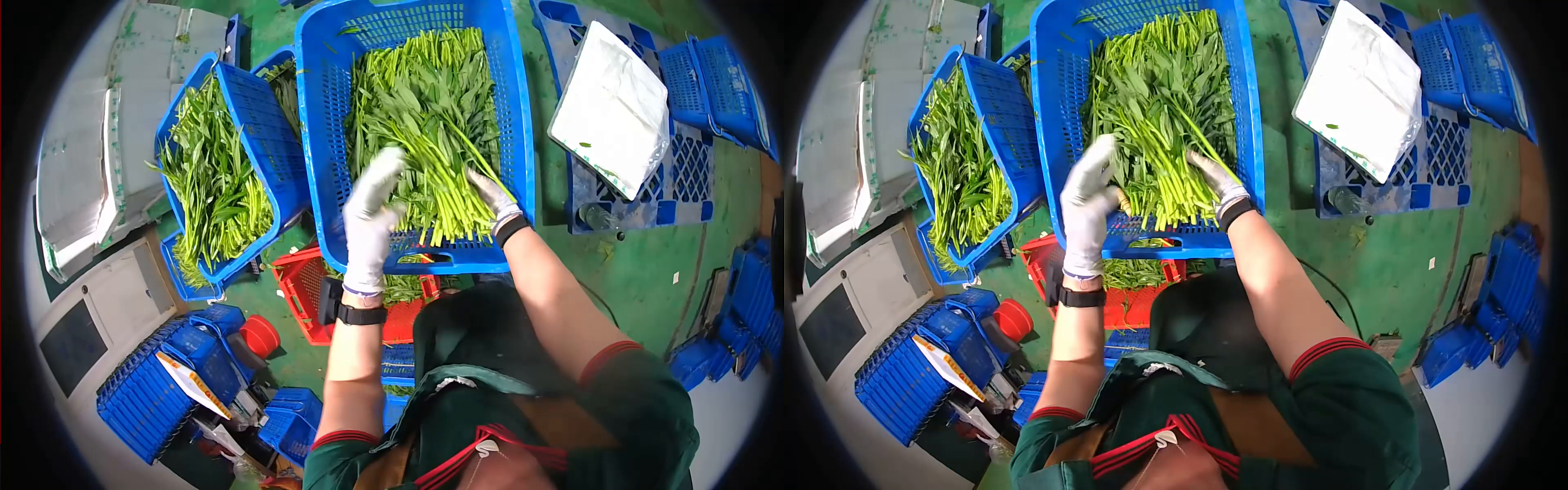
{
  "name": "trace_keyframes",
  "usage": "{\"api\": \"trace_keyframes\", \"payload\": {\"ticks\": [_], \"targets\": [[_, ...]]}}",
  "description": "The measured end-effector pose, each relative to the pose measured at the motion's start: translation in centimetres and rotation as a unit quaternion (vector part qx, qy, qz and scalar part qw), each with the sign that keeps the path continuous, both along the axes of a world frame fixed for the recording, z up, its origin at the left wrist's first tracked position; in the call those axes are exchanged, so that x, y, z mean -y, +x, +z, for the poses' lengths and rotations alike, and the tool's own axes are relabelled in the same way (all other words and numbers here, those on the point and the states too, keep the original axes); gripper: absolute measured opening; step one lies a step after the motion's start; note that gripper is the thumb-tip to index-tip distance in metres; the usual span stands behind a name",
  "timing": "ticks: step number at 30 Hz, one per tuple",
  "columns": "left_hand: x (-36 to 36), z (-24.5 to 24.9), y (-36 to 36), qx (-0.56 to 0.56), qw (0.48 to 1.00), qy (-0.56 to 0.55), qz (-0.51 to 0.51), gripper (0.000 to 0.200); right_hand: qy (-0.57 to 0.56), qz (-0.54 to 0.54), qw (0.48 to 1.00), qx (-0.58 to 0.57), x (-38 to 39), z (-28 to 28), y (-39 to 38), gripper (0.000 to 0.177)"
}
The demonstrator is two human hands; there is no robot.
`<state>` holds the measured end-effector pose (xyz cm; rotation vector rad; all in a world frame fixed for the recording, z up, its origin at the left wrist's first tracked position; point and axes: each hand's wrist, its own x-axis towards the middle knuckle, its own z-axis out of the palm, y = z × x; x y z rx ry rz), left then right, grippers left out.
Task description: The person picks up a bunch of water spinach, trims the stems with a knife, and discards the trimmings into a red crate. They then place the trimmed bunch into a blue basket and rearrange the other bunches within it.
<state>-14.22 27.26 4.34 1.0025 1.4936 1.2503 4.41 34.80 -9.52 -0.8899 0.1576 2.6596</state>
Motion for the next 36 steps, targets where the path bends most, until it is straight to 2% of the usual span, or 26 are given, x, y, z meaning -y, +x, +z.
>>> {"api": "trace_keyframes", "payload": {"ticks": [1,2,3,4,5,7,9,11,12,13,15,16,20,21,23,24,25,26,27,28,29,31,32,33,35,36], "targets": [[0.9,-1.3,0.2,0.143,0.963,-0.074,0.218,0.065,-0.008,0.045,0.999,0.030,-0.4,0.5,0.2,0.038],[0.6,-4.0,0.4,0.199,0.914,-0.157,0.317,0.044,0.011,0.079,0.996,0.046,-0.2,-0.9,0.3,0.036],[-0.1,-4.5,1.4,0.206,0.870,-0.322,0.312,0.037,0.029,0.115,0.991,0.062,0.2,-2.4,0.3,0.034],[0.4,-9.3,1.5,0.433,0.818,-0.257,0.277,0.039,0.068,0.133,0.986,0.066,0.2,-0.3,-0.3,0.033],[1.3,-14.2,1.6,0.634,0.719,-0.175,0.223,0.042,0.143,0.172,0.966,0.127,0.1,0.2,-0.9,0.032],[-0.8,-10.5,4.1,0.549,0.775,-0.215,0.225,0.042,0.219,0.171,0.948,0.158,0.9,-1.3,-1.4,0.032],[-0.7,-10.8,4.6,0.533,0.768,-0.269,0.231,0.035,0.259,0.174,0.934,0.176,1.3,-2.1,-1.3,0.038],[-0.3,-11.7,4.7,0.551,0.761,-0.269,0.212,0.031,0.339,0.233,0.876,0.253,1.2,-1.1,-1.7,0.040],[-0.2,-12.2,4.6,0.551,0.761,-0.269,0.212,0.031,0.413,0.317,0.784,0.338,0.9,-0.6,-1.8,0.042],[-0.3,-12.4,4.6,0.542,0.772,-0.262,0.203,0.028,0.412,0.315,0.784,0.340,1.2,-1.0,-1.8,0.042],[0.0,-12.8,4.7,0.536,0.780,-0.256,0.196,0.026,0.345,0.168,0.876,0.291,2.5,-1.8,-1.5,0.041],[0.4,-13.3,4.7,0.553,0.771,-0.238,0.207,0.024,0.269,0.145,0.913,0.269,2.2,1.7,-1.4,0.041],[0.8,-13.7,5.1,0.573,0.754,-0.207,0.244,0.024,0.169,0.137,0.947,0.238,2.5,1.2,-0.9,0.041],[0.8,-13.5,5.3,0.569,0.754,-0.204,0.258,0.024,0.283,0.160,0.901,0.285,2.8,1.5,-1.5,0.044],[1.1,-14.3,6.1,0.607,0.709,-0.164,0.318,0.028,0.448,0.219,0.776,0.387,3.5,0.9,-2.1,0.051],[1.2,-14.6,6.2,0.613,0.712,-0.157,0.305,0.029,0.540,0.239,0.720,0.366,2.9,0.5,-1.9,0.062],[1.4,-15.0,6.2,0.618,0.715,-0.151,0.291,0.030,0.539,0.240,0.720,0.366,3.2,0.3,-1.9,0.062],[1.5,-15.2,6.1,0.619,0.713,-0.152,0.290,0.030,0.607,0.319,0.545,0.483,3.7,0.1,-1.8,0.066],[1.5,-15.3,6.0,0.626,0.716,-0.154,0.268,0.030,0.642,0.381,0.338,0.573,4.1,0.0,-1.5,0.070],[1.5,-15.6,5.8,0.631,0.719,-0.154,0.246,0.031,0.629,0.430,0.331,0.556,3.7,1.8,-1.2,0.077],[1.4,-15.6,5.5,0.633,0.717,-0.155,0.247,0.031,0.552,0.511,0.439,0.492,1.3,6.9,-1.8,0.072],[2.0,-16.0,5.2,0.654,0.696,-0.164,0.248,0.030,0.593,0.422,0.457,0.511,-0.5,6.8,-0.7,0.067],[2.1,-15.9,5.3,0.643,0.701,-0.167,0.259,0.030,0.639,0.347,0.290,0.623,-0.6,6.6,-1.2,0.063],[2.2,-16.5,5.3,0.641,0.700,-0.174,0.262,0.029,0.669,0.277,0.280,0.630,-1.5,5.0,-0.9,0.061],[2.2,-16.7,5.3,0.643,0.706,-0.160,0.251,0.028,0.625,0.365,0.329,0.606,-2.2,-1.9,-0.3,0.047],[2.1,-16.1,5.4,0.645,0.703,-0.160,0.253,0.028,0.601,0.413,0.461,0.506,-3.1,-3.8,0.4,0.029]]}}
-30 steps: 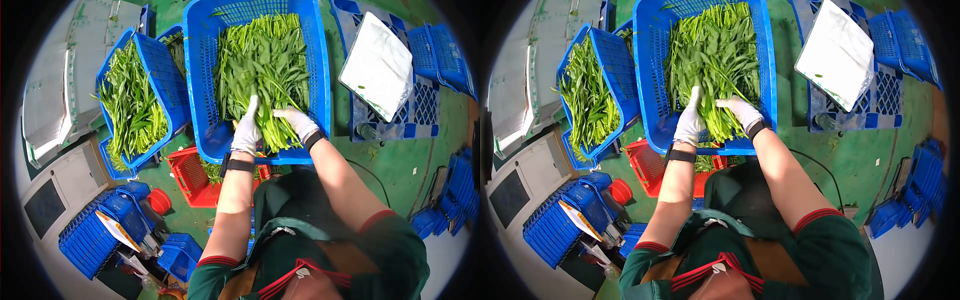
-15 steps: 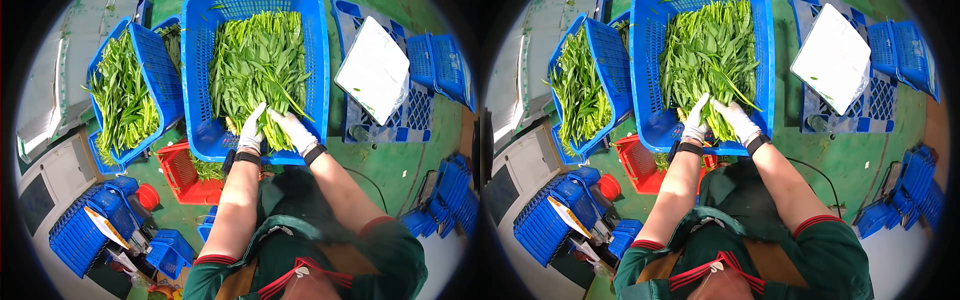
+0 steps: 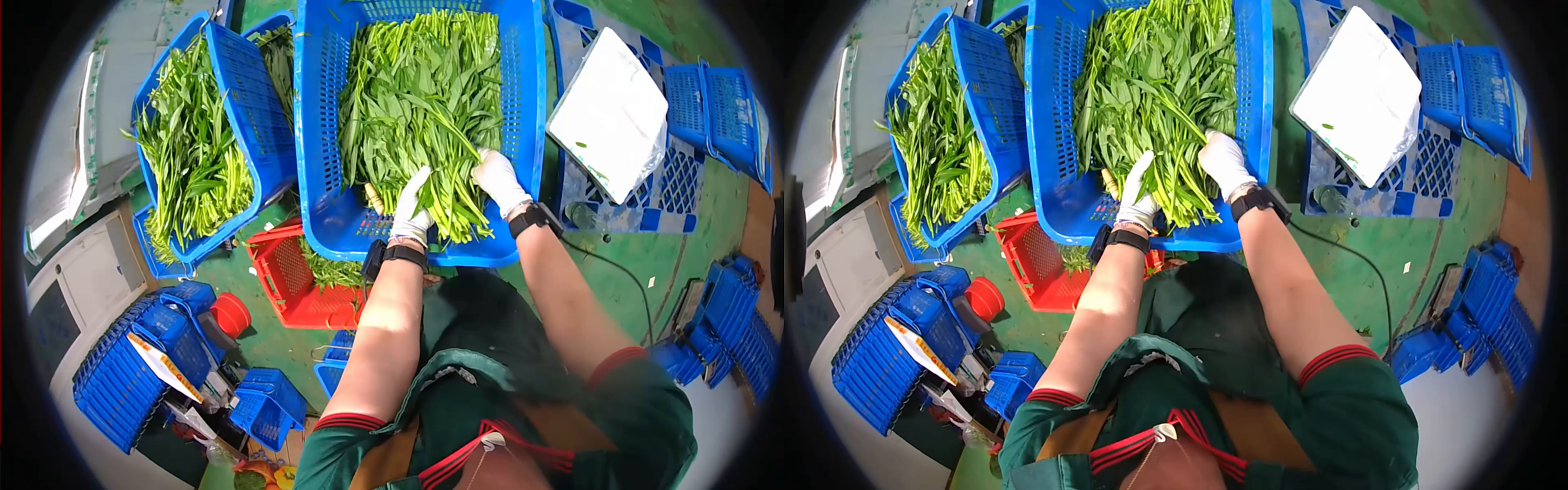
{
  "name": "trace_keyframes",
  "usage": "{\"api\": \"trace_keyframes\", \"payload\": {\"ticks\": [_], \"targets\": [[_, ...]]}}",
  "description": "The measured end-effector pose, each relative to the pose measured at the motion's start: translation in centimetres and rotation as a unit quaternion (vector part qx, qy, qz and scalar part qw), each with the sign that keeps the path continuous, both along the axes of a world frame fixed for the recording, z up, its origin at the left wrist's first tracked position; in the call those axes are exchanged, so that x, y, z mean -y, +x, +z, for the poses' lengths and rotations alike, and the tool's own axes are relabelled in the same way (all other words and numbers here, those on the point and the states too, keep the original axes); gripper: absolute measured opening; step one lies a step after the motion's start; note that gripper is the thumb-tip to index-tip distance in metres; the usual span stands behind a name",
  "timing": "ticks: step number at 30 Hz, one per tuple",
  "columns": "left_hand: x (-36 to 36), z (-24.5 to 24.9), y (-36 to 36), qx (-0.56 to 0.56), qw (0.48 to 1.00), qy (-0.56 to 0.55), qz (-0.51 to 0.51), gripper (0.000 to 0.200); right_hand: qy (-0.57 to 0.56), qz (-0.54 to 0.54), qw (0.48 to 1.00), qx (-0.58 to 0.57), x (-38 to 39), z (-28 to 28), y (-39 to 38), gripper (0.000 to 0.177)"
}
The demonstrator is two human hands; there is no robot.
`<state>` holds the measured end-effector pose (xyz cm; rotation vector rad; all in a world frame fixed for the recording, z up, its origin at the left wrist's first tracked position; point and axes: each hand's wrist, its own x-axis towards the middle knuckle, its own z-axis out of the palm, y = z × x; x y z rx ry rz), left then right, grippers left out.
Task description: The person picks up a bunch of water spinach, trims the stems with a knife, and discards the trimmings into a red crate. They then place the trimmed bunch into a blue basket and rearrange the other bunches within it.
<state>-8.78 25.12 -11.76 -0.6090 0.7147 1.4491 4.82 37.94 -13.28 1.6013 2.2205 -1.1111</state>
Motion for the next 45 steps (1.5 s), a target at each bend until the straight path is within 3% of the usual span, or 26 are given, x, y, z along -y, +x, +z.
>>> {"api": "trace_keyframes", "payload": {"ticks": [3,4,5,7,9,10,11,13,15,17,18,19,21,22,23,29,30,31,33,34,35,37,39,43,44,45], "targets": [[0.3,-0.9,-0.1,-0.001,1.000,0.013,-0.006,0.029,0.085,-0.053,0.994,-0.031,0.3,6.5,-1.0,0.018],[0.7,-0.7,-0.1,-0.001,1.000,0.004,-0.018,0.029,0.132,-0.012,0.989,-0.070,0.0,6.7,-0.7,0.017],[0.2,0.0,-0.2,-0.004,1.000,0.002,-0.028,0.030,0.181,-0.016,0.976,-0.120,0.4,7.7,-1.1,0.022],[0.0,0.6,0.2,-0.023,0.999,0.009,-0.027,0.039,0.144,-0.004,0.978,-0.150,1.5,9.5,-3.1,0.036],[0.4,-1.2,0.2,0.012,0.999,0.034,-0.023,0.043,0.128,0.157,0.978,-0.056,4.2,9.8,-4.9,0.046],[0.5,-0.7,0.0,-0.024,0.999,-0.025,-0.039,0.044,0.138,0.263,0.955,-0.003,6.2,7.6,-5.2,0.050],[0.7,-2.2,0.7,0.056,0.997,-0.011,0.053,0.039,0.213,0.252,0.943,0.054,8.1,9.2,-5.4,0.047],[1.5,-4.7,0.0,0.019,0.999,-0.038,-0.010,0.034,0.236,0.249,0.939,0.015,8.1,10.2,-4.8,0.032],[0.2,-1.7,-0.1,0.010,1.000,0.010,-0.010,0.031,0.258,0.050,0.960,-0.098,4.9,10.9,-3.7,0.038],[-0.2,1.0,-0.4,-0.033,0.999,-0.011,-0.036,0.030,0.268,-0.105,0.958,-0.001,1.8,8.5,-2.7,0.049],[-0.3,1.0,-0.4,-0.031,0.999,-0.009,-0.036,0.030,0.162,-0.195,0.967,0.000,0.8,5.9,-1.9,0.055],[-0.3,0.9,-0.6,-0.030,0.999,-0.008,-0.037,0.030,0.104,-0.307,0.946,0.007,0.1,1.5,-1.3,0.037],[-0.3,0.7,-0.8,-0.029,0.999,0.008,-0.039,0.029,-0.054,-0.261,0.961,0.067,-0.4,-5.2,0.7,0.047],[-0.2,0.9,-0.9,-0.033,0.999,-0.007,-0.038,0.028,0.088,-0.014,0.989,0.117,1.9,-6.7,0.7,0.025],[-0.2,0.8,-0.9,-0.036,0.998,-0.020,-0.038,0.028,0.223,0.233,0.933,0.159,3.8,-6.9,0.4,0.013],[-0.5,1.1,-2.3,-0.078,0.994,-0.068,-0.034,0.031,0.181,0.228,0.933,0.212,5.5,-4.8,1.0,0.018],[-0.3,1.0,-2.7,-0.069,0.994,-0.068,-0.049,0.031,0.200,0.164,0.944,0.204,5.4,-3.8,0.3,0.016],[-0.2,1.1,-3.0,-0.060,0.994,-0.068,-0.066,0.031,0.205,0.273,0.898,0.278,4.5,-3.5,-0.2,0.018],[-0.3,1.7,-3.1,-0.061,0.992,-0.083,-0.067,0.032,0.129,0.252,0.893,0.349,3.8,-6.4,-0.8,0.021],[-0.3,1.9,-3.2,-0.076,0.992,-0.073,-0.072,0.032,0.156,0.077,0.920,0.352,5.7,-18.0,1.1,0.026],[-0.4,2.1,-3.4,-0.092,0.991,-0.063,-0.076,0.033,0.283,-0.261,0.892,0.237,5.2,-14.6,-0.6,0.019],[-0.3,1.7,-3.5,-0.105,0.991,-0.059,-0.052,0.034,0.146,-0.247,0.947,0.146,3.7,-8.0,-0.9,0.016],[0.0,1.1,-3.9,-0.119,0.989,-0.069,-0.054,0.034,0.075,-0.200,0.961,0.178,3.2,-6.5,-1.2,0.013],[-0.1,1.9,-3.8,-0.118,0.987,-0.093,-0.060,0.030,0.133,-0.118,0.983,0.053,2.3,-7.4,-0.5,0.015],[-0.2,2.4,-3.8,-0.116,0.987,-0.093,-0.054,0.030,0.200,0.067,0.977,0.031,1.8,-7.8,0.0,0.014],[-0.3,2.9,-3.9,-0.107,0.988,-0.098,-0.056,0.033,0.200,0.072,0.977,0.031,1.6,-8.2,0.5,0.014]]}}
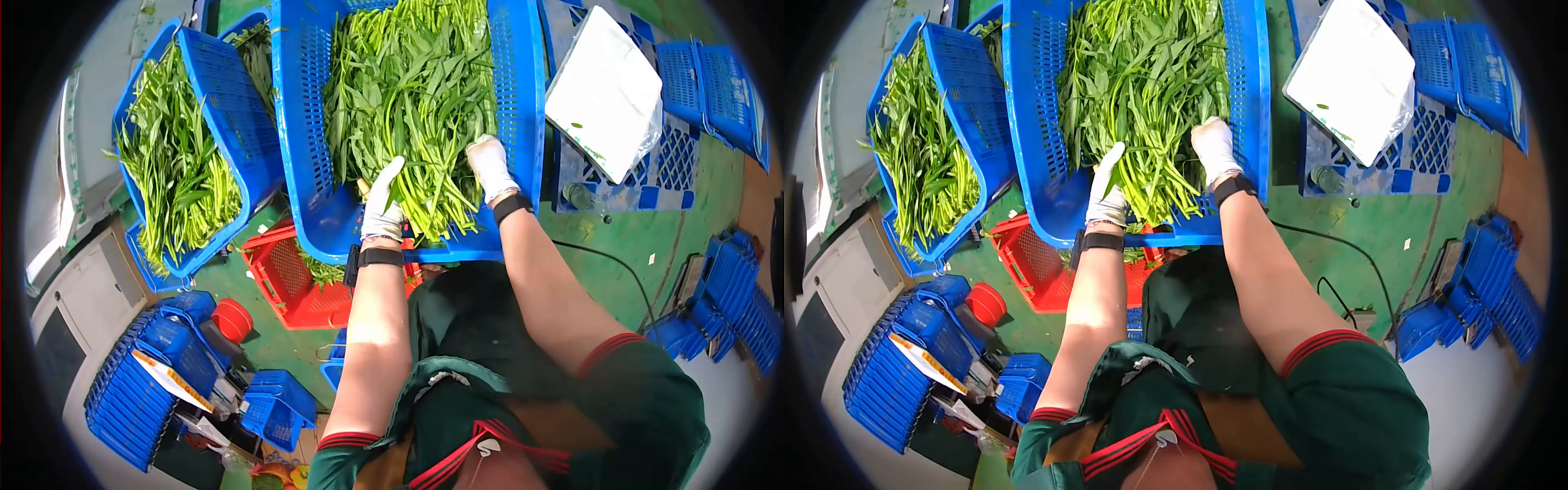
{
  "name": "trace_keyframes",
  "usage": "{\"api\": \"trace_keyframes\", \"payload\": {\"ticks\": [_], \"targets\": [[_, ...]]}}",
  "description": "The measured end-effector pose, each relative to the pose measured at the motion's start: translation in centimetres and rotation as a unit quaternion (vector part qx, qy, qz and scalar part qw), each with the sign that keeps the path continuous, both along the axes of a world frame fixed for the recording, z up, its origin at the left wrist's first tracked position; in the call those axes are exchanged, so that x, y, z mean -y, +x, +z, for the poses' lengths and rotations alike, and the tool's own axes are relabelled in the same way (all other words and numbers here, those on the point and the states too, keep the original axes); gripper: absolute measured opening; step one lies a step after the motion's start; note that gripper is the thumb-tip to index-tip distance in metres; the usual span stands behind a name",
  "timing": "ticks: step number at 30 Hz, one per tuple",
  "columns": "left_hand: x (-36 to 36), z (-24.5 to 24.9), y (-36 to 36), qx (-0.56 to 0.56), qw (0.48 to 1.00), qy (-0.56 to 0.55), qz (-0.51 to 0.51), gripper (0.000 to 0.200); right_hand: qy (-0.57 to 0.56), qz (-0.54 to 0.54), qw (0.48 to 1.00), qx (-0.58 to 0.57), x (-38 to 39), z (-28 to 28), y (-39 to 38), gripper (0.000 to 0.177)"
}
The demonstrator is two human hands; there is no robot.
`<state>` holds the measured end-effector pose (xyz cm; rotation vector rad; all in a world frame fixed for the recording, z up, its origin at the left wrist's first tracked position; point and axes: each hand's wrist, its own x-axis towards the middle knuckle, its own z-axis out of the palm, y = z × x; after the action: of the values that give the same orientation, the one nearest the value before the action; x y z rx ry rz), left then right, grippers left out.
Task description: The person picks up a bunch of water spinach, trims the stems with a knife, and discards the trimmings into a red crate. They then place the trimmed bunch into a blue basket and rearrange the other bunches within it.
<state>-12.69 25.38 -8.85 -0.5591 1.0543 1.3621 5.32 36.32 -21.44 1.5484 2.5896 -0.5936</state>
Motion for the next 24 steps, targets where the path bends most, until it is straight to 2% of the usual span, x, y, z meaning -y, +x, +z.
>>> {"api": "trace_keyframes", "payload": {"ticks": [1,2,3,6,7,8,10,11,12,14,15,19,20,22,23,24], "targets": [[0.1,0.3,-0.1,0.009,1.000,-0.007,-0.001,0.037,-0.216,-0.209,0.944,-0.137,-0.8,4.7,-1.3,0.014],[0.2,-0.1,-0.3,0.016,1.000,-0.004,-0.003,0.035,-0.407,-0.396,0.782,-0.258,-1.3,8.4,-2.6,0.014],[0.3,-0.8,-0.3,0.017,1.000,0.003,0.005,0.033,-0.432,-0.472,0.709,-0.297,-1.2,9.6,-3.3,0.014],[0.6,-1.8,-0.3,0.025,1.000,0.015,0.009,0.029,-0.448,-0.432,0.709,-0.332,-1.1,10.7,-3.2,0.012],[0.6,-1.7,-0.3,0.030,0.999,0.017,0.008,0.028,-0.528,-0.456,0.620,-0.359,-1.2,8.8,-2.1,0.010],[0.5,-1.7,-0.3,0.034,0.999,0.020,0.007,0.027,-0.528,-0.456,0.621,-0.358,-0.8,8.3,-2.0,0.010],[0.5,-1.7,-0.2,0.040,0.999,0.031,0.007,0.026,-0.581,-0.453,0.468,-0.488,-0.2,8.4,-2.0,0.018],[0.5,-1.6,-0.2,0.046,0.998,0.042,0.006,0.026,-0.572,-0.455,0.419,-0.539,0.3,9.9,-1.9,0.026],[0.5,-1.5,-0.1,0.045,0.998,0.042,0.007,0.026,-0.581,-0.489,0.348,-0.549,0.6,9.6,-2.3,0.031],[0.1,-0.9,0.1,0.046,0.998,0.029,0.004,0.027,-0.605,-0.489,0.452,-0.437,1.6,5.4,-0.9,0.037],[0.3,-1.8,-0.1,0.095,0.993,0.064,-0.003,0.029,-0.534,-0.483,0.571,-0.395,2.3,5.2,-1.6,0.044],[0.0,-0.8,1.2,0.055,0.995,0.042,0.076,0.033,-0.550,-0.472,0.555,-0.409,2.8,5.5,-1.7,0.045],[0.0,-0.8,1.4,0.054,0.995,0.043,0.075,0.033,-0.554,-0.468,0.550,-0.413,2.8,5.7,-1.7,0.045],[0.2,-1.0,1.7,-0.033,0.998,-0.020,0.044,0.041,-0.562,-0.460,0.543,-0.421,2.9,6.1,-1.7,0.046],[0.3,-1.4,1.9,-0.069,0.997,-0.033,0.013,0.051,-0.577,-0.369,0.653,-0.322,2.3,11.2,-2.4,0.055],[0.0,-0.4,2.4,-0.182,0.981,-0.054,-0.025,0.056,-0.617,-0.296,0.669,-0.290,1.5,13.9,-3.0,0.059]]}}
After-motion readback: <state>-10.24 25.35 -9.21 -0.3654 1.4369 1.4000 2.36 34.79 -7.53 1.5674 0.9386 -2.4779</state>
